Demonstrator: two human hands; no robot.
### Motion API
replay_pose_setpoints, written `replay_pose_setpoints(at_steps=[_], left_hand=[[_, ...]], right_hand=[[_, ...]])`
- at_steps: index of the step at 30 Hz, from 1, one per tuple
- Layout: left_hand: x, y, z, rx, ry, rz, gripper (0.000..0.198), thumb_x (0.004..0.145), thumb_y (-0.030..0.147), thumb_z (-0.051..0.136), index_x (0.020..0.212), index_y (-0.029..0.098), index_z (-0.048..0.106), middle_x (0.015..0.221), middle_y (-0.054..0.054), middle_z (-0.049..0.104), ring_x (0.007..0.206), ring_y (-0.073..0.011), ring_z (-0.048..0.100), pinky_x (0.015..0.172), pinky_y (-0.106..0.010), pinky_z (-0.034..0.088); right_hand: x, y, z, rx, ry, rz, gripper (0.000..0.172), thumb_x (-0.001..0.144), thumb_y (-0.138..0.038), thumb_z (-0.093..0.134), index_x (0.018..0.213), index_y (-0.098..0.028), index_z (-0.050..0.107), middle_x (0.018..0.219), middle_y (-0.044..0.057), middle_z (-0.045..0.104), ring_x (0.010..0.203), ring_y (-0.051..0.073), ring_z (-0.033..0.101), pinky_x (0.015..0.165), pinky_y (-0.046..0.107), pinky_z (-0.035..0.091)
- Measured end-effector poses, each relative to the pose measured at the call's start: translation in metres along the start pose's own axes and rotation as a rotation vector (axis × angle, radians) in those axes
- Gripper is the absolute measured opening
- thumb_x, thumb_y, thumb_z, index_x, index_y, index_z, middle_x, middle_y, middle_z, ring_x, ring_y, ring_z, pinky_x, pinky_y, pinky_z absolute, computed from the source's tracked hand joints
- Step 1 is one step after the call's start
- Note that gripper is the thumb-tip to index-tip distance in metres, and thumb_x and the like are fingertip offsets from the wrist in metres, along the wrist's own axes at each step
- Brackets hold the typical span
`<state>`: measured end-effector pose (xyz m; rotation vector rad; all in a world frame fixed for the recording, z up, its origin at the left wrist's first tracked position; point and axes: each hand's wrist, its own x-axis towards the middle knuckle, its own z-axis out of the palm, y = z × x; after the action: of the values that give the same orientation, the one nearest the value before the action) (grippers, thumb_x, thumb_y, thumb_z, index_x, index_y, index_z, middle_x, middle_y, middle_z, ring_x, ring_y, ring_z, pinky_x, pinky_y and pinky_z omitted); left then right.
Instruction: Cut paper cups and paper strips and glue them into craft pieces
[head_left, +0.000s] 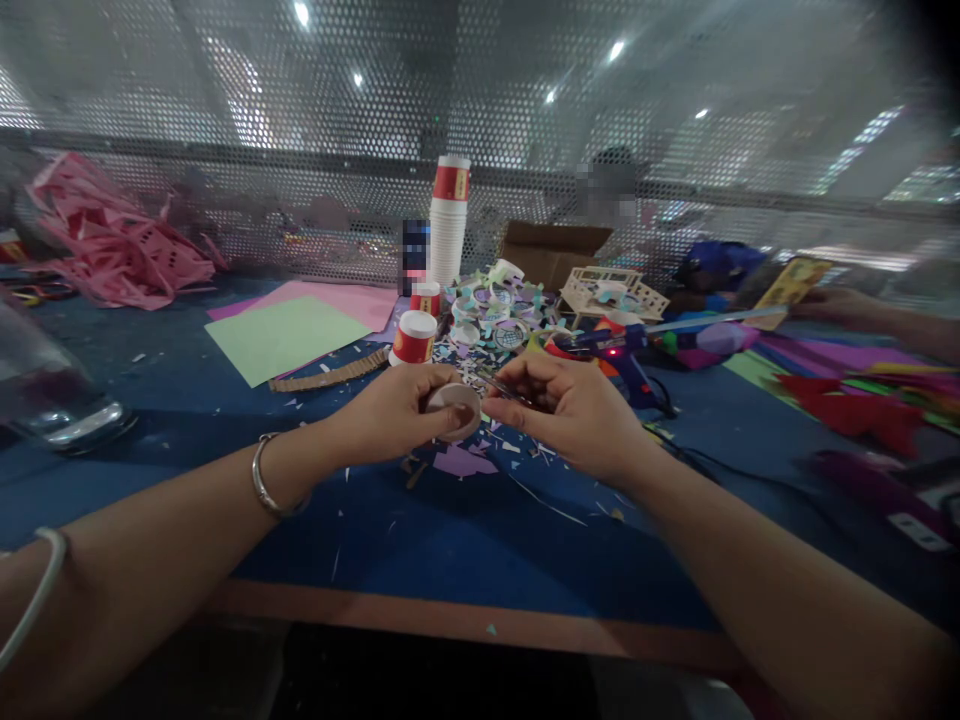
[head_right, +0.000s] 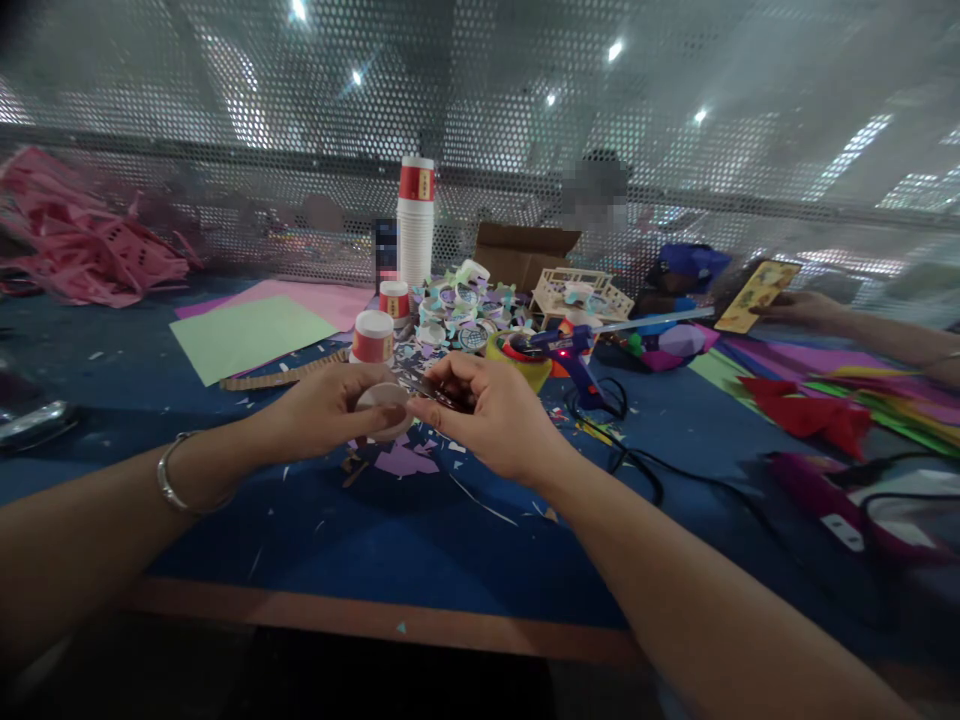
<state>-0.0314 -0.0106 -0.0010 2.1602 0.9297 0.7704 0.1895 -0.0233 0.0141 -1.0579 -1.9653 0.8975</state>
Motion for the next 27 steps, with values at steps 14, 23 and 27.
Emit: replay_pose_setpoints(at_steps=[14,23,27], left_hand=[[-0.003,0.01,-0.001,-0.09,-0.094,-0.009,0.01,0.082,0.023,0.063,0.087,0.018,0.069,0.076,-0.001,0.066,0.062,-0.0118,0.059,0.052,-0.023,0.047],[-0.006,0.008,0.001,-0.166,-0.112,0.042,0.014,0.088,0.032,0.064,0.089,0.018,0.067,0.078,-0.001,0.063,0.066,-0.0121,0.057,0.055,-0.023,0.045],[-0.007,0.011,0.002,-0.148,-0.094,0.059,0.013,0.089,0.031,0.063,0.087,0.018,0.064,0.078,-0.001,0.061,0.068,-0.0117,0.056,0.059,-0.023,0.045]], right_hand=[[-0.003,-0.003,0.004,0.056,-0.068,0.027,0.03,0.081,-0.046,0.077,0.081,-0.017,0.068,0.069,0.0,0.058,0.063,0.012,0.047,0.058,0.027,0.038],[-0.002,-0.003,0.001,0.214,-0.144,0.073,0.027,0.081,-0.041,0.077,0.082,-0.017,0.066,0.074,-0.001,0.059,0.065,0.011,0.049,0.057,0.026,0.036],[-0.003,-0.005,0.002,0.208,-0.144,0.062,0.023,0.084,-0.037,0.074,0.082,-0.017,0.064,0.069,-0.003,0.054,0.061,0.009,0.044,0.054,0.025,0.034]])
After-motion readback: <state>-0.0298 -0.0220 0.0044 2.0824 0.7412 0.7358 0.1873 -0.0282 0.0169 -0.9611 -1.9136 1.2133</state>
